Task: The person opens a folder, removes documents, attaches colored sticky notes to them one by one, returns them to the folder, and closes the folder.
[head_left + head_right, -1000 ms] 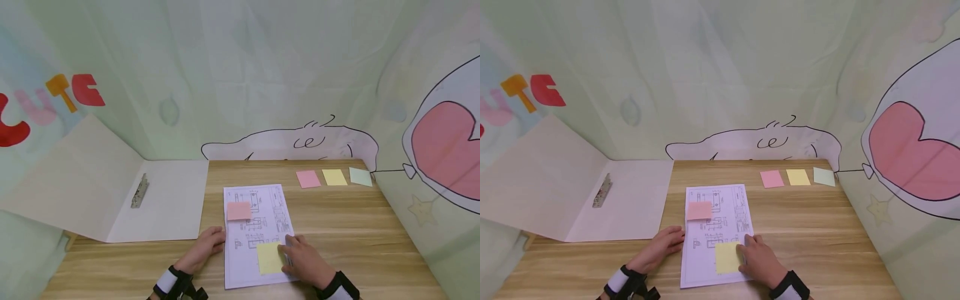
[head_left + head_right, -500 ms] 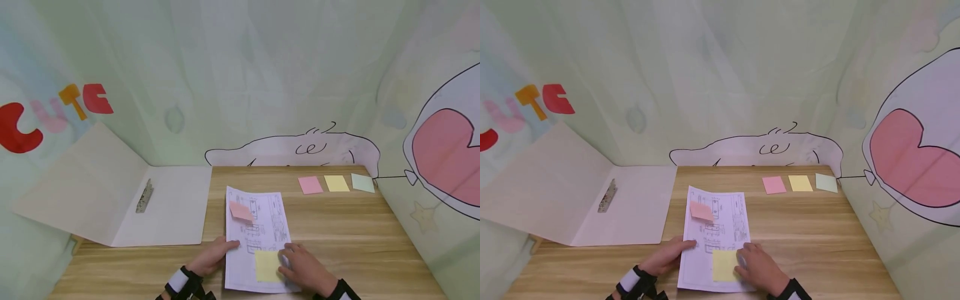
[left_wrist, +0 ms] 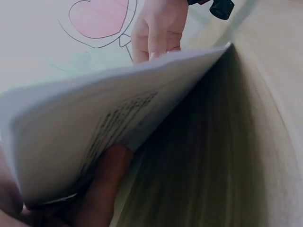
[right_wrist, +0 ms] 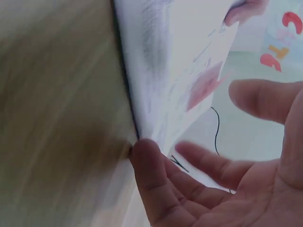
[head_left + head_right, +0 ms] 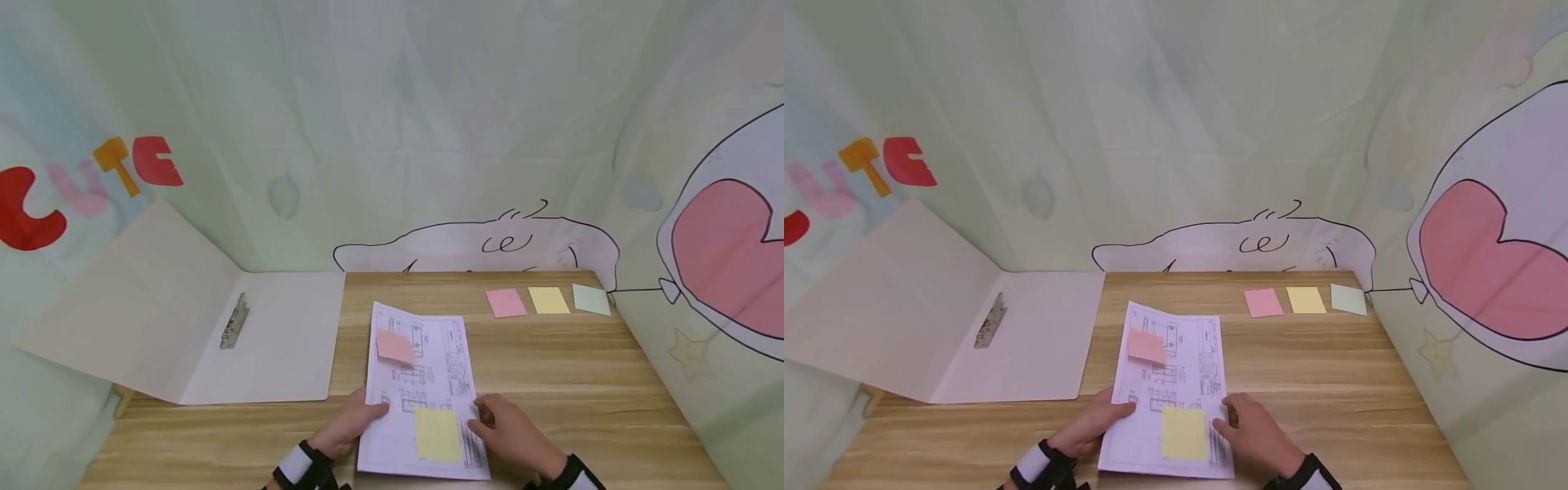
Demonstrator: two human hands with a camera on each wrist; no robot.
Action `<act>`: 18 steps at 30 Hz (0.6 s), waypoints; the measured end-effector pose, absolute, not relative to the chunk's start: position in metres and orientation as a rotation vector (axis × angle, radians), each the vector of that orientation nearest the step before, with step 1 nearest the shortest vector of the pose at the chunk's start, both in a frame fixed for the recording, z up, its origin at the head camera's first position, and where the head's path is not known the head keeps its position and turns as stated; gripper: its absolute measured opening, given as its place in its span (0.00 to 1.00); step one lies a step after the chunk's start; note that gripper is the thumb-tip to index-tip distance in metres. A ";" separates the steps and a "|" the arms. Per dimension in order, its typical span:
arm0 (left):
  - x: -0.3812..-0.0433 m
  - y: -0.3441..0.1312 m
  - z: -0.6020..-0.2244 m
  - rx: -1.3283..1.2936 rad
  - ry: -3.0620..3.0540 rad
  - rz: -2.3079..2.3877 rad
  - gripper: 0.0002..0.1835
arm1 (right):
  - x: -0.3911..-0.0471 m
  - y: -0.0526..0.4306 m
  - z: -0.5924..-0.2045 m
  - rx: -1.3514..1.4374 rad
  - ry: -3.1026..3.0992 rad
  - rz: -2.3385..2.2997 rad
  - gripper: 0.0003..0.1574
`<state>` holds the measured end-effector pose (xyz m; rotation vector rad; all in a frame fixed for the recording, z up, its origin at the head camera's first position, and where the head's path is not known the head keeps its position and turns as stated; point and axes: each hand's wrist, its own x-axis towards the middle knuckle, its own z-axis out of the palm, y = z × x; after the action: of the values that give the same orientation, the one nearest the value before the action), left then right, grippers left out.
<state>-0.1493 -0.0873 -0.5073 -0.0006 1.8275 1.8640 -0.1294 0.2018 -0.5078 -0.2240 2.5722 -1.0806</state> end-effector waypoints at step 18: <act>-0.161 -0.095 -0.491 0.046 1.692 2.019 0.28 | -0.140 0.215 -0.500 -0.157 1.796 -1.711 0.33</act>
<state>-0.1614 -0.0955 -0.4913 0.0459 1.6924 2.0186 -0.1401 0.2150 -0.5003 -0.1566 1.7958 -1.7113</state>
